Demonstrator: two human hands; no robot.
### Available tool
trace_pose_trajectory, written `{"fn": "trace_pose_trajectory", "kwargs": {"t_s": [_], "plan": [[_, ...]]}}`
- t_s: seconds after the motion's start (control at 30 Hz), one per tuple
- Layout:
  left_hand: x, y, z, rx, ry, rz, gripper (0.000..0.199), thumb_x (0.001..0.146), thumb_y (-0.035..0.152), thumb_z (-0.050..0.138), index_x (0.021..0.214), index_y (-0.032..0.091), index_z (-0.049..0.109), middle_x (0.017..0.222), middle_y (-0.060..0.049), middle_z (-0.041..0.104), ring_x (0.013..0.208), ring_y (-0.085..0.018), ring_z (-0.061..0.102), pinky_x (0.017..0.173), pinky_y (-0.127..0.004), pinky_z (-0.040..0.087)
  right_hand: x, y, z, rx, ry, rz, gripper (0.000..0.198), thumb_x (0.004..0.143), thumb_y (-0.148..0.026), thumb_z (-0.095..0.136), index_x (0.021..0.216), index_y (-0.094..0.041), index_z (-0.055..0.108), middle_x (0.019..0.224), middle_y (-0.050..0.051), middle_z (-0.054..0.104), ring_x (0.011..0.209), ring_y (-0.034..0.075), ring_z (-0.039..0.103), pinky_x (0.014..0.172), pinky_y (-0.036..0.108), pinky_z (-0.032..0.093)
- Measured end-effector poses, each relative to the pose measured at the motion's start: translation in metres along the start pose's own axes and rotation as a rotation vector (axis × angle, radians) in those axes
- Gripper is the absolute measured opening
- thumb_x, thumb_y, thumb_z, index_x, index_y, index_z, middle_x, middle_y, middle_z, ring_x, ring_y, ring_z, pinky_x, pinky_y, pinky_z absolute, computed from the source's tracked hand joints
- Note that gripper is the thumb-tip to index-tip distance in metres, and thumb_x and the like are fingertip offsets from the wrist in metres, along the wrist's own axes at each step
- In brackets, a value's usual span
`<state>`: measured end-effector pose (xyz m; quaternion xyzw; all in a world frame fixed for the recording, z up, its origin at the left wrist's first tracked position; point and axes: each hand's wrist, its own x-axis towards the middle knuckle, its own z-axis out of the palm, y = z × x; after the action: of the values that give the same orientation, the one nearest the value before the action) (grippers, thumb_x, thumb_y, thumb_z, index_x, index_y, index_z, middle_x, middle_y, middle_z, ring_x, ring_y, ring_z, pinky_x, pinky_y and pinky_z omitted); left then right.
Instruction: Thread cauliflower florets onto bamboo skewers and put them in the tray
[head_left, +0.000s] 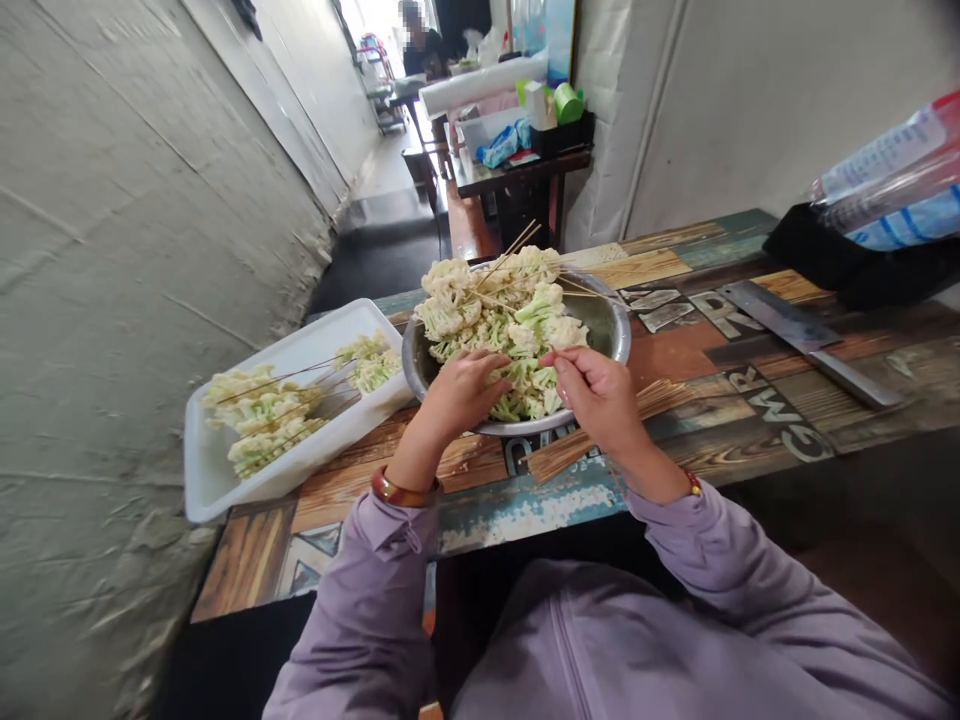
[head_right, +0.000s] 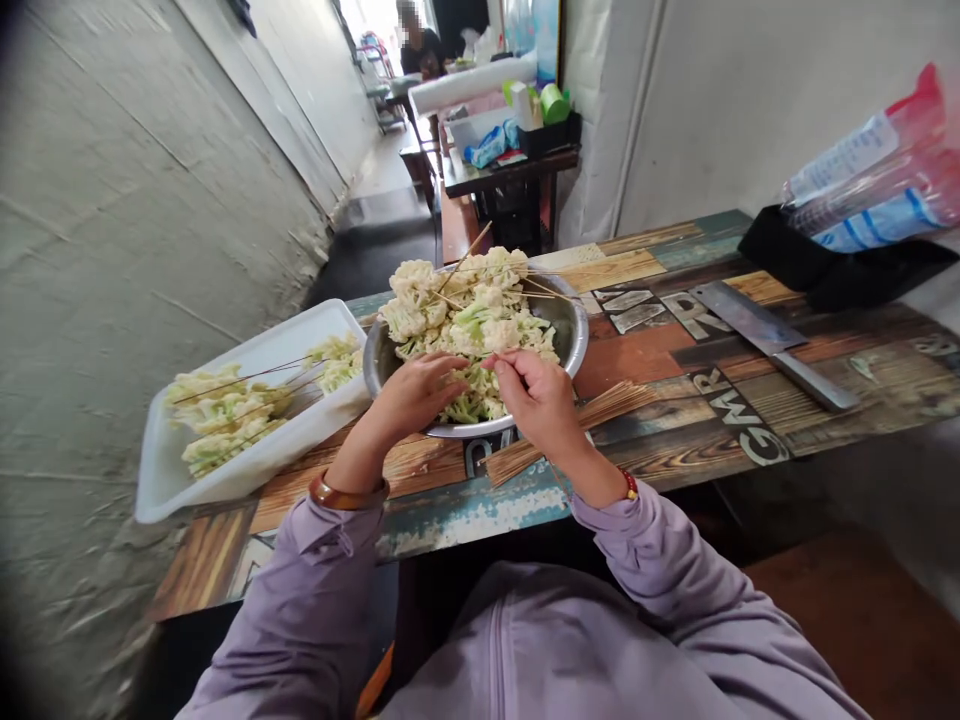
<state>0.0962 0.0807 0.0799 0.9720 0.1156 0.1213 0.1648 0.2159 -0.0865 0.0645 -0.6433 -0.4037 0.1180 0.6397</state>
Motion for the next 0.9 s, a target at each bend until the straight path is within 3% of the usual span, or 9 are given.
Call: {"fn": "trace_pose_trajectory", "kwargs": {"t_s": [0.13,0.33,0.47,0.57,0.73,0.9], "plan": [[0.012,0.002,-0.002,0.056,-0.045,-0.010,0.027,0.084,0.028,0.058,0.107,0.018,0.069,0.102,-0.010,0.070,0.096,-0.023,0.064,0.087,-0.035,0.047,0.001,-0.002,-0.002,0.012,-0.006,-0.021,0.029,0.093,-0.036,0.049,0.090,-0.018,0.072,0.054,-0.002,0.053,0.052,0.013,0.051,0.049,0.024,0.037],[0.036,0.021,0.011,0.212,-0.087,-0.146,0.022,0.083,0.031,0.055,0.077,0.015,0.070,0.071,-0.008,0.065,0.069,-0.019,0.058,0.067,-0.030,0.040,0.003,-0.004,-0.006,0.003,-0.005,-0.109,0.028,0.093,-0.030,0.048,0.090,-0.016,0.072,0.055,-0.001,0.057,0.059,0.015,0.058,0.055,0.024,0.042],[0.039,0.025,0.016,0.167,-0.047,-0.249,0.024,0.080,0.029,0.057,0.062,0.015,0.065,0.059,-0.005,0.059,0.059,-0.016,0.049,0.060,-0.029,0.033,0.004,-0.002,-0.008,-0.017,-0.007,-0.153,0.027,0.093,-0.027,0.047,0.090,-0.015,0.072,0.057,-0.001,0.058,0.061,0.015,0.059,0.059,0.024,0.043],[0.032,0.020,0.008,-0.099,0.106,-0.325,0.019,0.074,0.028,0.063,0.061,0.015,0.062,0.056,-0.001,0.055,0.057,-0.012,0.045,0.058,-0.027,0.032,0.004,-0.001,-0.009,-0.001,-0.008,-0.160,0.029,0.093,-0.028,0.046,0.091,-0.014,0.072,0.057,-0.001,0.058,0.061,0.015,0.059,0.059,0.024,0.043],[0.004,0.017,-0.008,-0.852,0.342,-0.382,0.023,0.071,0.034,0.073,0.084,0.015,0.068,0.069,0.001,0.062,0.061,-0.010,0.053,0.059,-0.022,0.042,0.001,-0.001,-0.010,0.008,-0.013,-0.138,0.029,0.093,-0.030,0.047,0.090,-0.015,0.072,0.058,0.000,0.059,0.059,0.015,0.058,0.057,0.025,0.042],[-0.022,0.032,-0.007,-1.164,0.536,-0.365,0.024,0.067,0.028,0.079,0.087,0.017,0.070,0.079,0.000,0.067,0.064,-0.007,0.057,0.066,-0.021,0.048,-0.003,-0.001,-0.012,-0.003,-0.063,-0.137,0.030,0.093,-0.033,0.047,0.091,-0.015,0.072,0.054,-0.001,0.055,0.054,0.015,0.054,0.053,0.024,0.040]]}}
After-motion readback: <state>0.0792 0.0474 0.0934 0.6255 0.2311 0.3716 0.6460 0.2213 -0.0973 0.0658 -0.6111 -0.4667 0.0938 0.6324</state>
